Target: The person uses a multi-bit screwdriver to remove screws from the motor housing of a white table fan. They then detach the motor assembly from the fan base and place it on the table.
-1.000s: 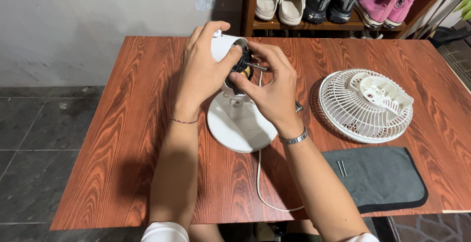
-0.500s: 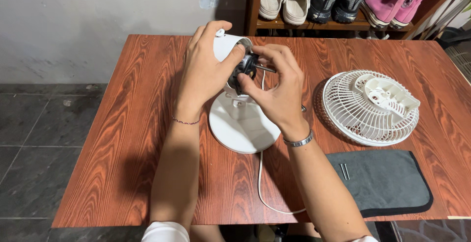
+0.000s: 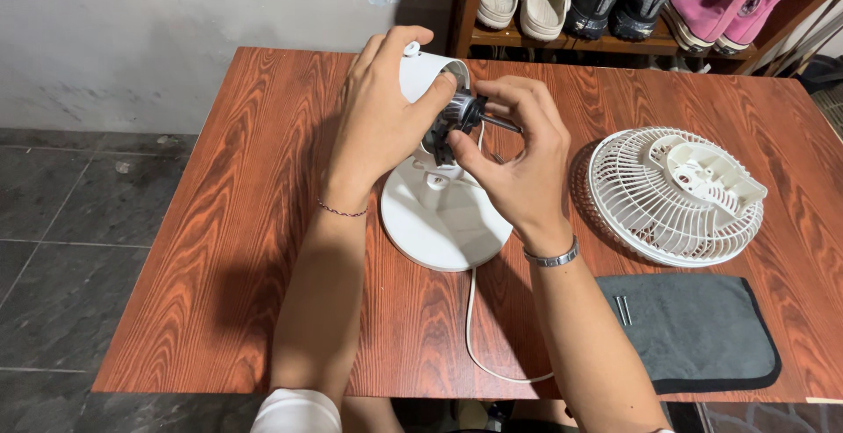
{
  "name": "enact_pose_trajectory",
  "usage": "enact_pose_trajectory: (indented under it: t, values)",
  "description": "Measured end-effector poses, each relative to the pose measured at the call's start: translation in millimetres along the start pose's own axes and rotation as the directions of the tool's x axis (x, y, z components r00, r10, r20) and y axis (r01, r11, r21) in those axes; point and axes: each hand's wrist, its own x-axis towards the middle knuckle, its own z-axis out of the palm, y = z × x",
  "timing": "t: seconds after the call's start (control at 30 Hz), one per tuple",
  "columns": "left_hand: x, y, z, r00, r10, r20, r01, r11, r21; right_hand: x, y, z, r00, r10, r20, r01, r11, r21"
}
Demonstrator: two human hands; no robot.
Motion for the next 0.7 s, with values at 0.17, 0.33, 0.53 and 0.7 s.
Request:
enact_pose_trajectory:
  t: [0.17, 0.33, 0.53, 0.7]
  values:
    - [0, 1, 0, 0.999, -0.032, 0.007, 0.032, 0.999, -0.003, 0, 0, -1, 1.0, 0.0, -0.006, 0.0, 1.0, 0.027]
    - [0, 2, -1, 1.0, -0.024, -0.001, 0.024, 1.0, -0.001, -1, 2, -4, 1.0, 0.019, -0.013, -0.019, 0.998, 0.054]
    - [0, 3, -1, 0.999, -0.039, 0.011, 0.039, 0.999, 0.007, -5, 9, -9, 0.999, 0.033, -0.016, -0.031, 0.992, 0.124]
    - [0, 2, 0, 1.0, -0.026, 0.009, 0.026, 1.0, -0.005, -11, 14, -13, 0.999, 0.005, -0.045, 0.0, 0.993, 0.116]
